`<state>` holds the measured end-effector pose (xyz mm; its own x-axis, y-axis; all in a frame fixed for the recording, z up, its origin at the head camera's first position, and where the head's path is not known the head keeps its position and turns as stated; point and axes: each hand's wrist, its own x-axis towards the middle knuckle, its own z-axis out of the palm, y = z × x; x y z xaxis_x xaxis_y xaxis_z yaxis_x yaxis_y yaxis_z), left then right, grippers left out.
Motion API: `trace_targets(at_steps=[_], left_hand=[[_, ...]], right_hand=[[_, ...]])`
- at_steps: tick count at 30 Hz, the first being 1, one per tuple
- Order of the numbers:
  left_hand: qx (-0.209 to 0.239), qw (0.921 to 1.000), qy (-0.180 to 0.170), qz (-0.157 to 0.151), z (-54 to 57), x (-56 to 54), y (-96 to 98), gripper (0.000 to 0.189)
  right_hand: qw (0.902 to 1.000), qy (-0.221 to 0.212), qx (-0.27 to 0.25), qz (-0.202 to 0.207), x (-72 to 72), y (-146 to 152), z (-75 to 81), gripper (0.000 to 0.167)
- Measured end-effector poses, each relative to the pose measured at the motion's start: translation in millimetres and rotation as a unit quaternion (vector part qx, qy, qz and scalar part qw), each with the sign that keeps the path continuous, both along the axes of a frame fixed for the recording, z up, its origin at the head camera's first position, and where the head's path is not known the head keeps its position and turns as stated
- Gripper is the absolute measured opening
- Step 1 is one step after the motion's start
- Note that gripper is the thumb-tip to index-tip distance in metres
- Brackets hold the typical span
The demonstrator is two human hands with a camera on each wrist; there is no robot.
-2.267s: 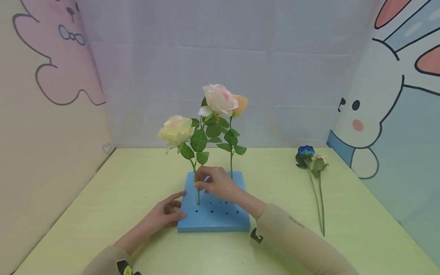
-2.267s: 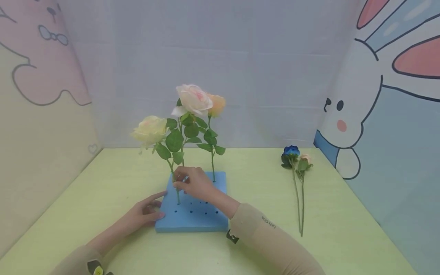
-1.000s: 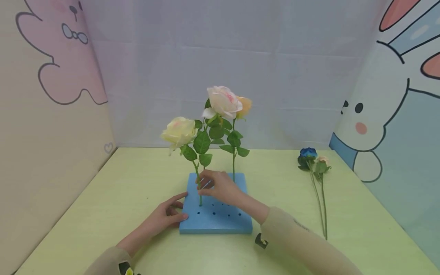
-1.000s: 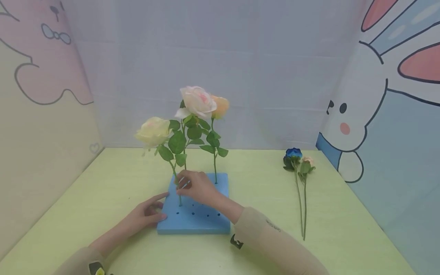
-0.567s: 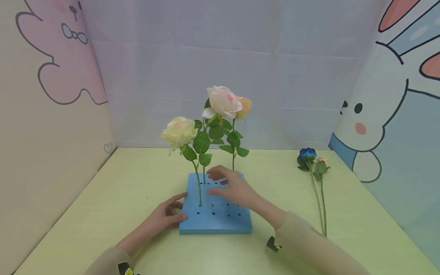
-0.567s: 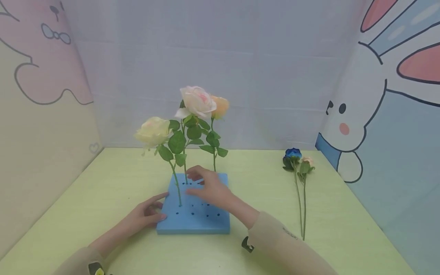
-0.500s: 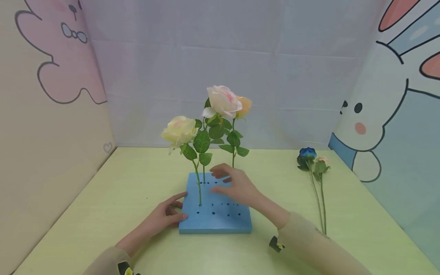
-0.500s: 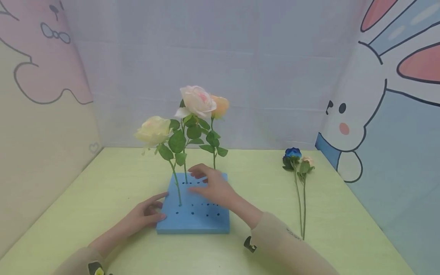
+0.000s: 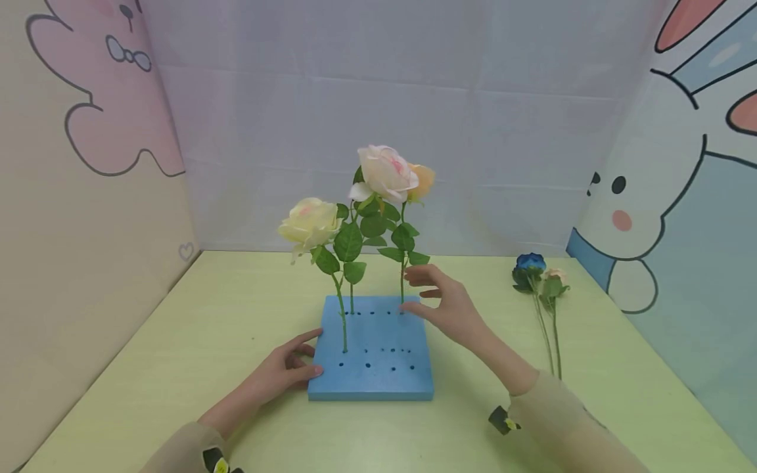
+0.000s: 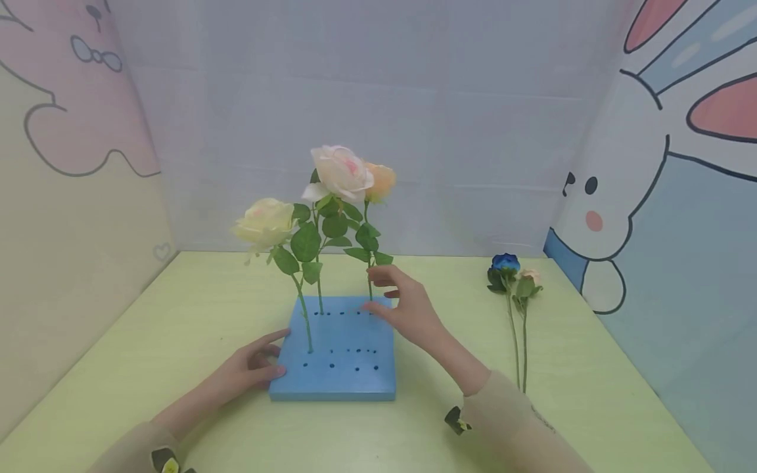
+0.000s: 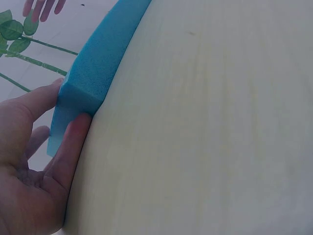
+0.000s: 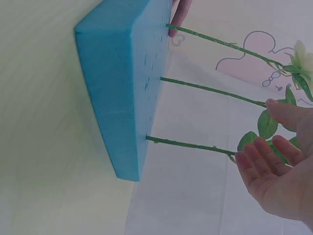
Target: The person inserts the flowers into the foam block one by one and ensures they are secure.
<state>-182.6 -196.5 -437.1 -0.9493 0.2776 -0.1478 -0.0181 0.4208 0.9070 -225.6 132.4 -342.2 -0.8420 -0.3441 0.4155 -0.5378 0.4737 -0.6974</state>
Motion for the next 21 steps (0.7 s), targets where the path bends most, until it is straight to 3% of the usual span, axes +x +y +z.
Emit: trace_targets(at_steps=[11,21], left_hand=[[0.003,1.0,-0.002,-0.002,-1.6,-3.2,-2.1,0.078],[0.004,1.0,-0.007,-0.002,-1.9,-2.7,-0.8,0.078]], right_hand=[[0.9955,0.06,0.032,-0.066,-8.9,50,-10.8,0.067],[0.9885,0.052,0.058,-0.13,-16.6,104,-28.9,0.074]])
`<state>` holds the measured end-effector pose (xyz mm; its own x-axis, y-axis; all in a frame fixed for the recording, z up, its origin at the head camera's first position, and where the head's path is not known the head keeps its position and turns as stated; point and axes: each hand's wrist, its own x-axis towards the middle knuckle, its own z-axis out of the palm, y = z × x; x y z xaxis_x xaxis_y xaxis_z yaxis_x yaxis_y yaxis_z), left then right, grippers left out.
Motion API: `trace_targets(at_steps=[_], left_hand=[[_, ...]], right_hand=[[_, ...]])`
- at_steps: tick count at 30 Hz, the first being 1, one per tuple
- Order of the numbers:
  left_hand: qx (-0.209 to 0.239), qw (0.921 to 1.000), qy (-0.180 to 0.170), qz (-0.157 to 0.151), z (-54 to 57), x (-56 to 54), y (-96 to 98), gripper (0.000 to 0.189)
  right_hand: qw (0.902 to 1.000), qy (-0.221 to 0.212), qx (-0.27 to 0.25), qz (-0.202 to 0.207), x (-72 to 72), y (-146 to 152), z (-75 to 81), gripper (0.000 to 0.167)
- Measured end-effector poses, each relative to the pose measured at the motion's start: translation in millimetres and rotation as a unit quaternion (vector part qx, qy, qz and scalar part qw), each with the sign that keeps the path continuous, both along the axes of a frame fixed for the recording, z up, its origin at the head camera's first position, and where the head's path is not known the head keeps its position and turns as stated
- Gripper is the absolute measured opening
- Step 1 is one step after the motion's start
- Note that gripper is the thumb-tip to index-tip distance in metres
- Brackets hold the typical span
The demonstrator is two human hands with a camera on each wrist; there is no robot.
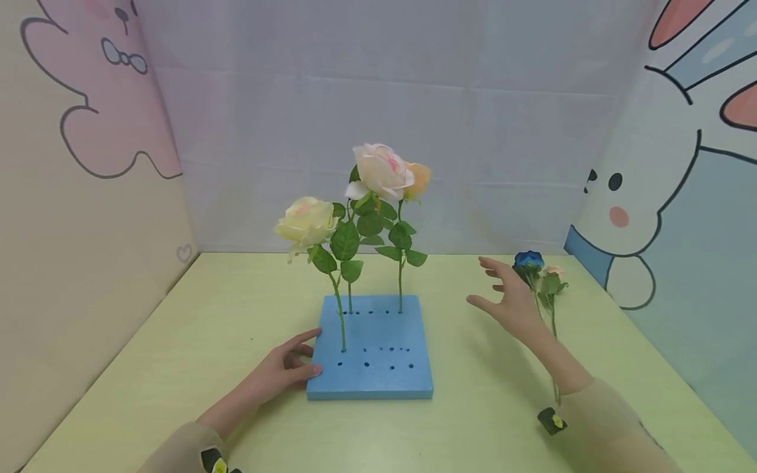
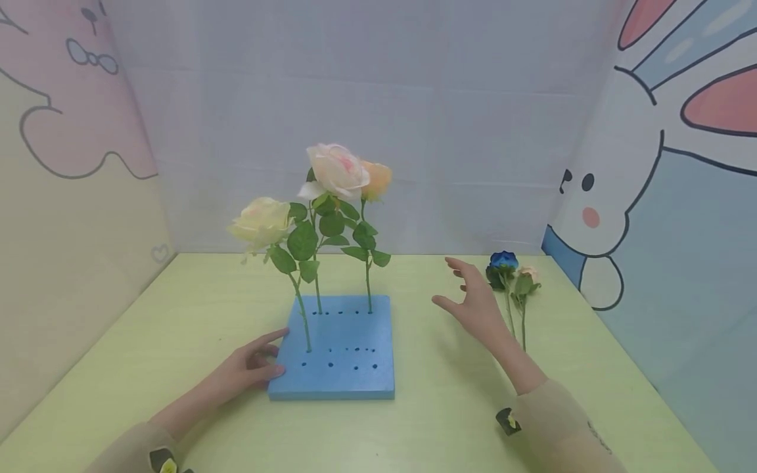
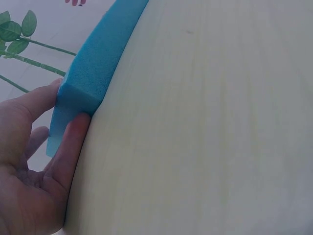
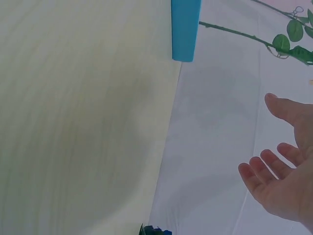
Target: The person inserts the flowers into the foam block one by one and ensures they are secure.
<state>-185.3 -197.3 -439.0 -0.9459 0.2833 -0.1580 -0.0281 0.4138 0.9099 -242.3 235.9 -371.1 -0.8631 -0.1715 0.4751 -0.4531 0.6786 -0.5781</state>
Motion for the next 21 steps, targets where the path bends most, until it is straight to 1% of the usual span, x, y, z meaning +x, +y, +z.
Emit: trace_targets(at_steps=[2,5,11,18,21], left_hand=[[0.0,1.0,-0.001,0.002,0.1,0.3,0.2,0.077],[-0.003,1.0,-0.002,0.005,0.0,0.3,0.4,0.077],[-0.008,0.9999,-0.004,0.007,-0.2,0.7,1.0,0.077],[-0.009,0.9999,-0.001,0.005,0.9,-0.1,1.4,0.078],[-0.008,1.0,-0.001,0.004,1.4,-0.5,1.5,0.078]], right_hand=[[0.9999,-0.012,0.002,-0.004,-0.3,9,-2.9,0.077],[0.999,-0.043,0.005,-0.009,-0.4,23,-6.7,0.083],[0.9941,-0.105,0.017,-0.024,0.8,48,-10.5,0.094],[0.9877,-0.136,0.055,-0.054,1.8,69,-11.6,0.098],[0.9863,-0.139,0.064,-0.062,3.5,78,-11.3,0.097]])
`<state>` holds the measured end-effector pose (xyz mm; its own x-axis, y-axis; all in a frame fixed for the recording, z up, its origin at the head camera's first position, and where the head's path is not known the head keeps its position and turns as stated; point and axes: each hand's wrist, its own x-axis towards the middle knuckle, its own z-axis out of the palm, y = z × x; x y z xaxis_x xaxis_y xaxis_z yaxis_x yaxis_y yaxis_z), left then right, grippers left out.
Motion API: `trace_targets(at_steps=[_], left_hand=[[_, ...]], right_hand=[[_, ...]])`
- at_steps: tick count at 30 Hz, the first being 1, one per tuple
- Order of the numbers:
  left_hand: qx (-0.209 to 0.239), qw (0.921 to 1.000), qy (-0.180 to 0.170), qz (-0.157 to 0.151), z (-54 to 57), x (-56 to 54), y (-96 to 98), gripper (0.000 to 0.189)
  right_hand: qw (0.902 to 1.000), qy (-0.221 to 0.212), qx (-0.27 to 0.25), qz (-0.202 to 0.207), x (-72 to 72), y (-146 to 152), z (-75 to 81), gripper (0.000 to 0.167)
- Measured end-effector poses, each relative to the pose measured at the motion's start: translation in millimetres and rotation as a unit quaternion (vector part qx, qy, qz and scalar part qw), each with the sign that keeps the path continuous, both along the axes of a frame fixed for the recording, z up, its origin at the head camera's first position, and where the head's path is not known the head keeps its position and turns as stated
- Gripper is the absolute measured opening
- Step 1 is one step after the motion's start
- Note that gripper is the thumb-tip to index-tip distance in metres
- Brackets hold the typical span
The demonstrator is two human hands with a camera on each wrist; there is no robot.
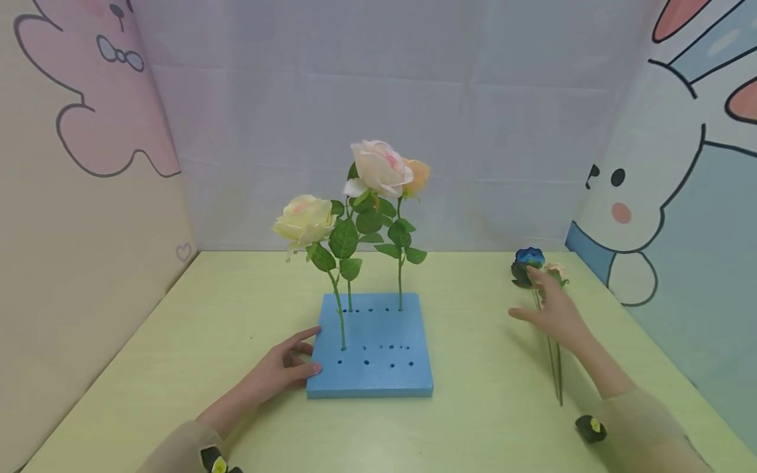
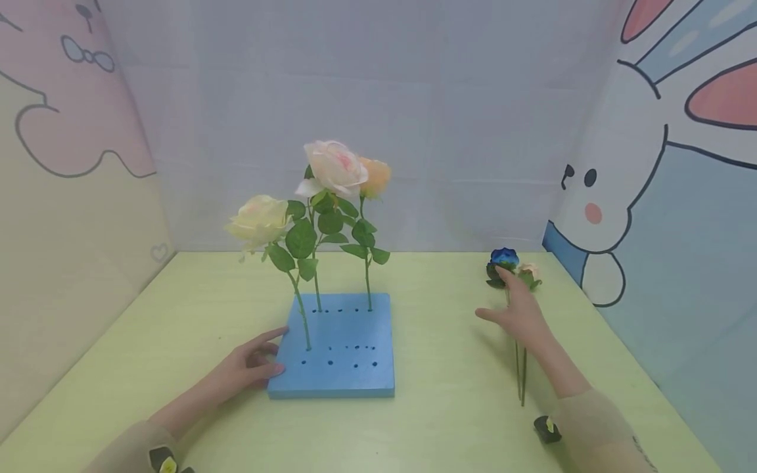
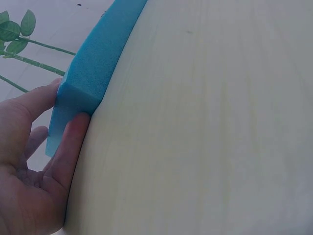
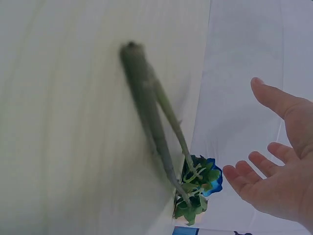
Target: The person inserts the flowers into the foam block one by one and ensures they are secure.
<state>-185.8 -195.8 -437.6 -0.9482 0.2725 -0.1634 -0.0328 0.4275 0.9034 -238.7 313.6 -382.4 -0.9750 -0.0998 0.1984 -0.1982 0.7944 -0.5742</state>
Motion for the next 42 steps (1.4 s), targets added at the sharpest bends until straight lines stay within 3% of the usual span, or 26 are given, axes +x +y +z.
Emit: trace_targets(at_steps=[10,20,42], left_hand=[[-0.007,0.9999,-0.001,0.01,-1.5,-0.8,0.2,0.077],[-0.003,1.0,-0.003,0.008,-1.7,-1.0,-0.4,0.077],[-0.018,0.9998,0.005,0.011,0.0,1.3,0.3,0.076]], right_hand=[[0.9998,0.004,0.015,-0.008,5.2,26,-4.2,0.09],[0.9981,-0.041,0.034,-0.03,5.6,49,-8.8,0.09],[0.9919,-0.091,0.088,0.002,15.8,66,-16.9,0.083]])
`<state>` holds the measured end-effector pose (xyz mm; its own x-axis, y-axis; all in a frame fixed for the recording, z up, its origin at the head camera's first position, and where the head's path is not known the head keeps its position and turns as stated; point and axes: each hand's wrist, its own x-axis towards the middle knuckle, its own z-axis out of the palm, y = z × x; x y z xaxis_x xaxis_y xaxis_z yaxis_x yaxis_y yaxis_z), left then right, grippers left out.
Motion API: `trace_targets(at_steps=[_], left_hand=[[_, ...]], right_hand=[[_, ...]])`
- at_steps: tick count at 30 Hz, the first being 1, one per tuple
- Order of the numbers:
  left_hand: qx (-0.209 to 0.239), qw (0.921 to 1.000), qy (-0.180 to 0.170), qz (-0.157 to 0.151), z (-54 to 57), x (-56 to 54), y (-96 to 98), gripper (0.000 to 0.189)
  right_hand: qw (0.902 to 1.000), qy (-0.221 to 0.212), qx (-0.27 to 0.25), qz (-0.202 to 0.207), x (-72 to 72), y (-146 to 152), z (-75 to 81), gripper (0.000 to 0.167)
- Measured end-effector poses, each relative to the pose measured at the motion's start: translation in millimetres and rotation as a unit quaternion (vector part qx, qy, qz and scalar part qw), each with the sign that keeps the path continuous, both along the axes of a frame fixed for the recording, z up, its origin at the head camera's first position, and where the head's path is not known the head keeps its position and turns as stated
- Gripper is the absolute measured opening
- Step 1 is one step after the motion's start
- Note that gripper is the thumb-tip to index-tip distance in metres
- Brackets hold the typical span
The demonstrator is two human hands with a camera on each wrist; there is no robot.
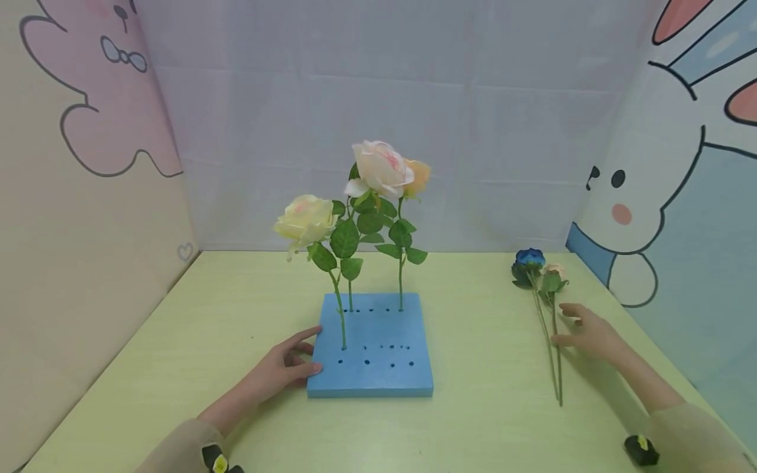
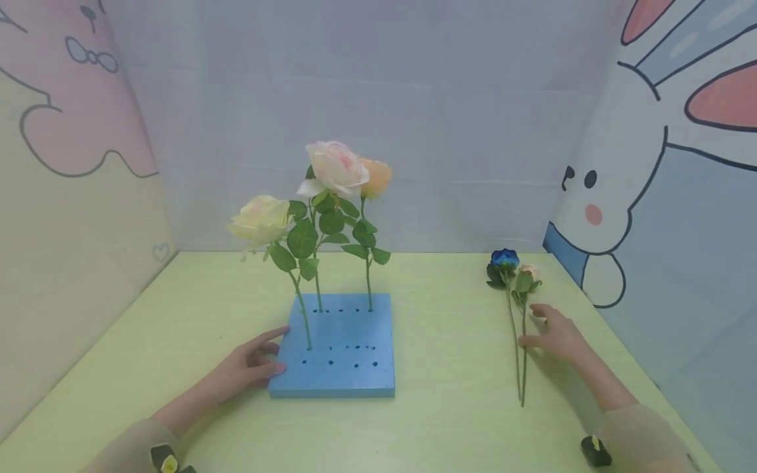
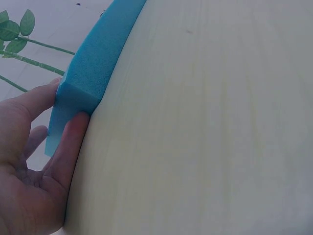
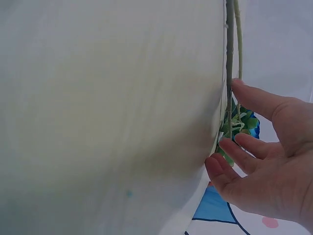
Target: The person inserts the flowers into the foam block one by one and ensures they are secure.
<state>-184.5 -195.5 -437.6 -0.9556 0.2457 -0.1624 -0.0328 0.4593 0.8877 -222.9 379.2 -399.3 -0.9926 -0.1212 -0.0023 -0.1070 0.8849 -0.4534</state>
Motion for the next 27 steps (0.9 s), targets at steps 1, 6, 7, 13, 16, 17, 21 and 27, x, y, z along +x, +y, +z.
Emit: trace_targets(at_steps=[1,6,7,13,16,17,21,27], left_hand=[[-0.001,1.0,0.0,0.001,0.1,0.0,0.1,0.076],[-0.001,1.0,0.0,0.002,0.0,0.2,0.0,0.076],[-0.001,1.0,0.001,0.001,0.0,0.3,-0.1,0.076],[-0.003,1.0,0.0,0.0,1.3,1.3,0.3,0.076],[-0.004,1.0,0.0,0.002,1.5,1.4,0.8,0.076],[-0.004,1.0,0.0,0.003,1.4,1.1,0.8,0.076],[-0.003,1.0,0.001,0.002,0.3,0.5,0.9,0.076],[-0.003,1.0,0.002,0.002,-1.4,-0.1,0.2,0.076]], right_hand=[[1.0,-0.001,-0.001,0.002,0.3,-0.2,-0.1,0.083],[0.9999,-0.01,-0.005,0.01,0.0,0.1,0.6,0.08],[0.9998,-0.015,-0.008,0.011,-0.2,0.2,0.8,0.079],[0.9987,-0.026,-0.042,0.013,-0.1,3.1,1.0,0.075],[0.9981,-0.016,-0.058,0.014,1.2,4.9,0.2,0.071],[0.9979,-0.014,-0.062,0.015,1.7,5.4,0.4,0.071],[0.9966,-0.03,-0.077,0.006,1.9,7.0,2.1,0.071],[0.9846,-0.098,-0.143,-0.024,-0.2,9.0,6.4,0.074]])
